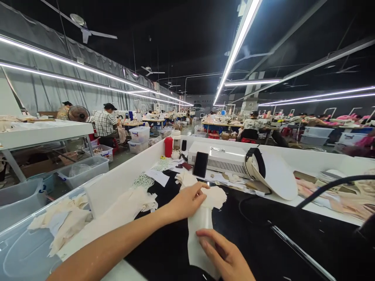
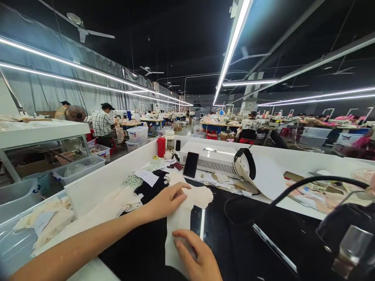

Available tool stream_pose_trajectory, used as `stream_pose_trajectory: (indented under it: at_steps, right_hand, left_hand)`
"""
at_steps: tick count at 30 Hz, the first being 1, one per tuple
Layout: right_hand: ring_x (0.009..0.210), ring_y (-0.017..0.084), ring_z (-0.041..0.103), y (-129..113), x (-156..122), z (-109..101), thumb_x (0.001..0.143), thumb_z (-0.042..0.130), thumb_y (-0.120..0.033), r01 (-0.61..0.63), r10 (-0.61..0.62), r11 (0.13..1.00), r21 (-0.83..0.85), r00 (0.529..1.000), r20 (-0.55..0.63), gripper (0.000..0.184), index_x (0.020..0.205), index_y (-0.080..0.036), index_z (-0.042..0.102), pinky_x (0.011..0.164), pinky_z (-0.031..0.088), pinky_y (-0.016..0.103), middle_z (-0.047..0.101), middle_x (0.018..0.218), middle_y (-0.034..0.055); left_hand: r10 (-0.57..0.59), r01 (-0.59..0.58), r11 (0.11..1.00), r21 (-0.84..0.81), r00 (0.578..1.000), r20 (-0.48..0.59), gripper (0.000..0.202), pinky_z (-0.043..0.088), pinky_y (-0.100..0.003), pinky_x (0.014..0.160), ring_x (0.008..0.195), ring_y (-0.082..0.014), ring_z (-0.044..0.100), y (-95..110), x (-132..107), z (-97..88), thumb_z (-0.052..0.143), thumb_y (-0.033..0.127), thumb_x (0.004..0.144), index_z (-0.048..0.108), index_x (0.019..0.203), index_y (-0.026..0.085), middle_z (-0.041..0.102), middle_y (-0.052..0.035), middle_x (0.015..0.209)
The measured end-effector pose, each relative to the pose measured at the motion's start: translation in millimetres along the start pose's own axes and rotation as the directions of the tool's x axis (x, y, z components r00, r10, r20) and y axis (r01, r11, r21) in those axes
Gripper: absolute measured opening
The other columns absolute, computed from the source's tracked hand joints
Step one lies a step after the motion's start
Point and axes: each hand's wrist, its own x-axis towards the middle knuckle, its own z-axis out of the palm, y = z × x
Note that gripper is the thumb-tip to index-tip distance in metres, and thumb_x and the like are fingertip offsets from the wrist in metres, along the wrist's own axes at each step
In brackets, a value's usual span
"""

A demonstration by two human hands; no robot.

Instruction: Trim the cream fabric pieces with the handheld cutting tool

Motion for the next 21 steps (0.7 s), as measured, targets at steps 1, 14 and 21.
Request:
stream_pose_trajectory:
  at_steps: [1, 14, 21]
  right_hand:
    - [0.081, 0.024, 0.077, 0.9, 8.7, -1.4, 0.093, 0.064, -0.058, -0.017, 0.018, 1.000, 0.015, 0.999, -0.032, 0.039, 0.105, -0.027, 0.085, 0.073, 0.062, 0.027, 0.083, 0.094, 0.0052]
    - [0.065, 0.023, 0.063, 33.5, 106.5, -68.4, 0.084, 0.058, -0.065, -0.151, 0.105, 0.986, -0.073, 0.894, -0.437, 0.054, 0.106, -0.021, 0.080, 0.061, 0.049, 0.033, 0.077, 0.084, 0.0062]
    - [0.077, 0.029, 0.068, 56.5, 132.0, -69.5, 0.083, 0.055, -0.061, -0.172, 0.062, 0.965, -0.197, 0.882, -0.468, 0.049, 0.104, -0.023, 0.078, 0.077, 0.052, 0.042, 0.080, 0.095, 0.0082]
  left_hand:
    - [-0.012, 0.011, 1.000, -0.013, 0.999, -0.033, 0.037, 0.047, -0.025, 0.073, 0.072, -0.0147, 0.059, -4.1, 9.0, -2.6, 0.052, 0.022, 0.101, 0.063, 0.136, 0.020, 0.064, 0.0026, 0.084]
    - [-0.157, 0.156, 0.988, -0.018, 0.970, -0.183, 0.030, 0.062, -0.042, 0.089, 0.102, -0.0225, 0.070, -66.2, 72.0, -28.0, 0.066, 0.038, 0.107, 0.066, 0.128, 0.016, 0.069, -0.0088, 0.121]
    - [-0.190, 0.204, 0.976, 0.078, 0.970, -0.152, 0.031, 0.061, -0.046, 0.095, 0.109, -0.0249, 0.070, -87.0, 72.0, -13.3, 0.067, 0.037, 0.106, 0.066, 0.130, 0.016, 0.068, -0.0101, 0.128]
